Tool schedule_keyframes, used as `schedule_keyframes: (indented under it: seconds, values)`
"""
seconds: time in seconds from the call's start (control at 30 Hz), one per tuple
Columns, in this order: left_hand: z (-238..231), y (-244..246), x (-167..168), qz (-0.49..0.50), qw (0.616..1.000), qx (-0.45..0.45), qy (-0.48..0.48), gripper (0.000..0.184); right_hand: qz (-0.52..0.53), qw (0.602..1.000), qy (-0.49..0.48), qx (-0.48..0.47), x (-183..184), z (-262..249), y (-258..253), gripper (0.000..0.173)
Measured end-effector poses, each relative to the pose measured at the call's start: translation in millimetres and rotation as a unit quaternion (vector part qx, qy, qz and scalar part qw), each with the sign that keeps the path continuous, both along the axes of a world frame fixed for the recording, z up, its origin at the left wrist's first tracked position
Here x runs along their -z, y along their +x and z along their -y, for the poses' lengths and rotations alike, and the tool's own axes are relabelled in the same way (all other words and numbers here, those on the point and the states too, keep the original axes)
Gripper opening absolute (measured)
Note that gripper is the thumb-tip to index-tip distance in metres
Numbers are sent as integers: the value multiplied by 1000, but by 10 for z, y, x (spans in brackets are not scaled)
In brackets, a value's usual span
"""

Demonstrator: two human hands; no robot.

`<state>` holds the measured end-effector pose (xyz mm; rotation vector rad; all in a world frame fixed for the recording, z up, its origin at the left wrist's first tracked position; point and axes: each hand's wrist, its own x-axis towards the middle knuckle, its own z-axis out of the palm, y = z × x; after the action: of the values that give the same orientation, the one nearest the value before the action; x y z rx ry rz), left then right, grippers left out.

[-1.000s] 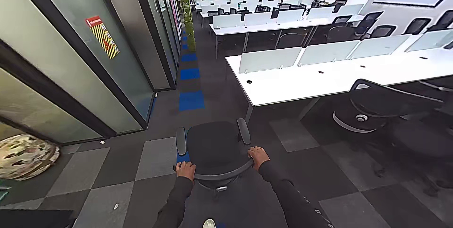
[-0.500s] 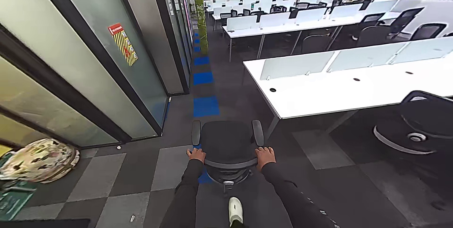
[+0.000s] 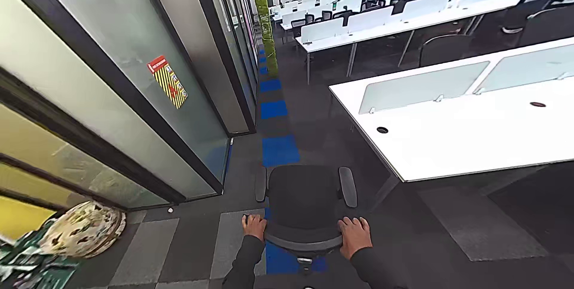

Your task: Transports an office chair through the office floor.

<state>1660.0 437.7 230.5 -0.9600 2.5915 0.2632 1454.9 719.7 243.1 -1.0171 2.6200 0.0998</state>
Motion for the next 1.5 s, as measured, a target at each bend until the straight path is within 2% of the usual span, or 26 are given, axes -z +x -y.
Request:
schedule_keyframes:
  seconds: [0.1, 0.3, 0.5, 0.67, 0.83, 1.0, 1.33, 1.5]
  values:
    - [295, -150, -1, 1, 1000, 12, 4, 54, 4, 1000, 8, 0, 1, 243, -124, 64]
    - [1191, -517, 111, -34, 999, 22, -9, 53, -5, 1000, 12, 12, 9, 1029, -406, 63]
    - [2237, -1023, 106, -70, 996, 50, 1, 51, -27, 999, 6, 45, 43, 2012, -762, 68]
    - [3188, -1574, 44, -38, 996, 74, 20, 50, -38, 996, 16, 79, 36, 2905, -1140, 67]
    - [4078, -2140, 8, -23, 995, 96, 33, 41, -36, 995, 4, 94, 13, 3721, -1531, 65]
    - [4890, -2699, -36, -15, 996, 85, 31, 39, -30, 995, 0, 99, -48, 4529, -1998, 63]
    - [6329, -3908, -4, 17, 997, 79, -8, 41, -26, 994, -21, 102, -26, 5915, -3118, 71]
    - [6870, -4412, -28, 19, 995, 95, -35, 44, -16, 994, -44, 99, 42, 6413, -3604, 64]
